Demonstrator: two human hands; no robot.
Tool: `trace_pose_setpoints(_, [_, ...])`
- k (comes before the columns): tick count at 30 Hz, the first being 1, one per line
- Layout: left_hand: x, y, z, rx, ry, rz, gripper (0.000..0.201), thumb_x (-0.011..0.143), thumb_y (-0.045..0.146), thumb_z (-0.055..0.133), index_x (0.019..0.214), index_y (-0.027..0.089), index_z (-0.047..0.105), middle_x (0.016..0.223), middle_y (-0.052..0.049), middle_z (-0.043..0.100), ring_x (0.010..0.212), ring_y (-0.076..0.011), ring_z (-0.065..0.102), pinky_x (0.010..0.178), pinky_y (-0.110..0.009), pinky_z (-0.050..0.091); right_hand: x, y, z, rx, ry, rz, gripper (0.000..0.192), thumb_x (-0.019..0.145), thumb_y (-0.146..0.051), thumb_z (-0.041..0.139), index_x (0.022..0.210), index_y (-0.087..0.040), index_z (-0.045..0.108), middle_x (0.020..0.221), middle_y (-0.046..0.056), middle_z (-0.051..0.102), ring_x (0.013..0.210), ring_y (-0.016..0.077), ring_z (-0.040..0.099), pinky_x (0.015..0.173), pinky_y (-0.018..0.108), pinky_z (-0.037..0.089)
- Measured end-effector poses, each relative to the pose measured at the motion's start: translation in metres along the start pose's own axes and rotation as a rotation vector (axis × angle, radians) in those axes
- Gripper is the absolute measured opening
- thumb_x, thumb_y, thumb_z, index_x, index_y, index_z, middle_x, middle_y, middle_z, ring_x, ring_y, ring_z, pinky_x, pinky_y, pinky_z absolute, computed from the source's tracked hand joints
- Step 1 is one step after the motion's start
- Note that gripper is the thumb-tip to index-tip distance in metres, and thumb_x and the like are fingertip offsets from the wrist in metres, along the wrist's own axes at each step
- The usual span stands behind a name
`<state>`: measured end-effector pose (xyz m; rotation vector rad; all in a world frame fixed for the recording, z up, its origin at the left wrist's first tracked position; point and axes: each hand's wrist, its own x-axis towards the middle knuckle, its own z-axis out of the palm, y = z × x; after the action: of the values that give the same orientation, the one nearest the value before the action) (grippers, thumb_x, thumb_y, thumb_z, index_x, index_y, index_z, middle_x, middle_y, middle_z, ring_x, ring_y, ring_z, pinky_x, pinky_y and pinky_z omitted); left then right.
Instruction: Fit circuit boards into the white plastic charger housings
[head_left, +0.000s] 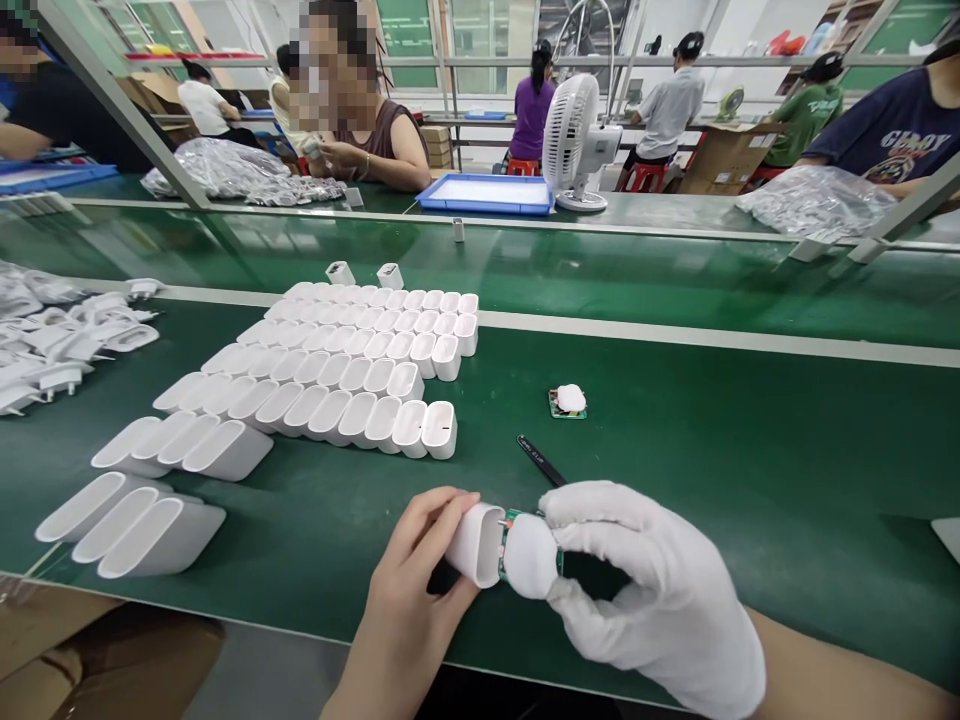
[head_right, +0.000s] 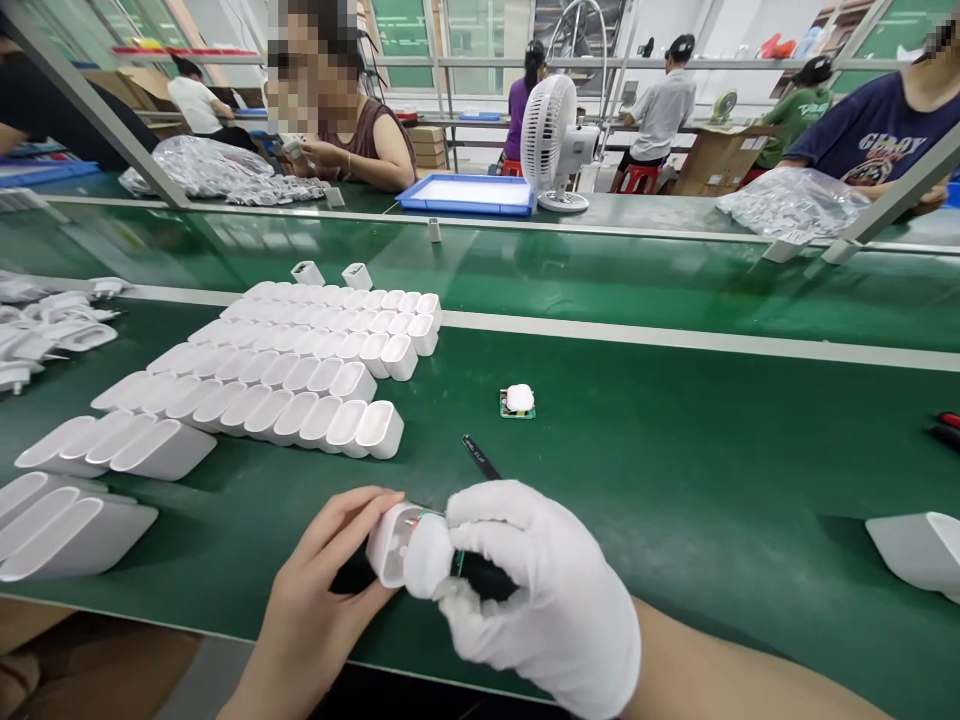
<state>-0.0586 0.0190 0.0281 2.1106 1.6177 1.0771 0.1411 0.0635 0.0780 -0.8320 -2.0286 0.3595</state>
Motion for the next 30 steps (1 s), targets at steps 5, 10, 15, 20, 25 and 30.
trace_pose_setpoints(5, [-0.001, 0.001, 0.001, 0.017, 0.063, 0.024, 0.043, 0.085, 0.009, 0.055, 0.123, 0.027, 0.05, 0.114, -0.007, 0.054, 0.102, -0.0213, 0.058, 0.08, -0.026, 0.051, -0.003, 0.002, 0.013, 0.08, 0.0, -0.063, 0.028, 0.069, -0.007, 0.057, 0.09, -0.025, 0.056, 0.084, -0.001, 0.067, 0.075, 0.0121, 0.066, 0.065, 0.021, 0.056])
trace_pose_setpoints(10, [-0.003, 0.002, 0.001, 0.012, 0.072, 0.063, 0.048, 0.086, 0.008, 0.053, 0.128, 0.031, 0.046, 0.114, -0.007, 0.052, 0.101, -0.0223, 0.059, 0.078, -0.028, 0.053, -0.005, 0.0, 0.017, -0.011, -0.085, -0.061, 0.022, 0.069, -0.005, 0.053, 0.082, -0.022, 0.056, 0.082, 0.0, 0.067, 0.072, 0.0125, 0.064, 0.062, 0.022, 0.055])
trace_pose_setpoints(15, [-0.003, 0.005, 0.002, 0.007, 0.073, 0.077, 0.045, 0.087, 0.007, 0.052, 0.126, 0.03, 0.05, 0.115, -0.008, 0.05, 0.1, -0.0215, 0.058, 0.079, -0.028, 0.053, -0.005, -0.007, 0.019, -0.154, -0.112, -0.053, 0.013, 0.076, -0.01, 0.051, 0.078, -0.02, 0.058, 0.078, 0.003, 0.067, 0.068, 0.0152, 0.064, 0.056, 0.024, 0.055])
trace_pose_setpoints(20, [-0.003, 0.006, 0.003, 0.013, 0.091, 0.085, 0.042, 0.087, 0.006, 0.052, 0.123, 0.028, 0.053, 0.115, -0.007, 0.05, 0.099, -0.0199, 0.058, 0.08, -0.027, 0.053, -0.007, -0.01, 0.02, -0.213, -0.109, -0.006, 0.012, 0.078, -0.011, 0.05, 0.076, -0.019, 0.058, 0.077, 0.004, 0.066, 0.067, 0.0162, 0.065, 0.056, 0.025, 0.055])
trace_pose_setpoints(25, [-0.003, 0.006, 0.001, -0.008, 0.058, 0.081, 0.042, 0.086, 0.005, 0.054, 0.122, 0.028, 0.053, 0.116, -0.007, 0.051, 0.1, -0.018, 0.058, 0.081, -0.024, 0.052, -0.008, -0.004, 0.02, -0.088, -0.198, -0.012, 0.009, 0.08, -0.014, 0.056, 0.082, -0.02, 0.061, 0.084, 0.003, 0.067, 0.071, 0.0155, 0.064, 0.058, 0.025, 0.055])
trace_pose_setpoints(30, [0.0, 0.004, -0.002, -0.054, -0.058, 0.023, 0.044, 0.086, 0.013, 0.059, 0.125, 0.029, 0.048, 0.121, -0.005, 0.055, 0.106, -0.0198, 0.058, 0.086, -0.024, 0.052, -0.001, 0.001, 0.016, 0.349, -0.216, 0.394, 0.026, 0.074, -0.018, 0.069, 0.099, -0.025, 0.064, 0.105, 0.003, 0.066, 0.09, 0.0172, 0.065, 0.075, 0.027, 0.057])
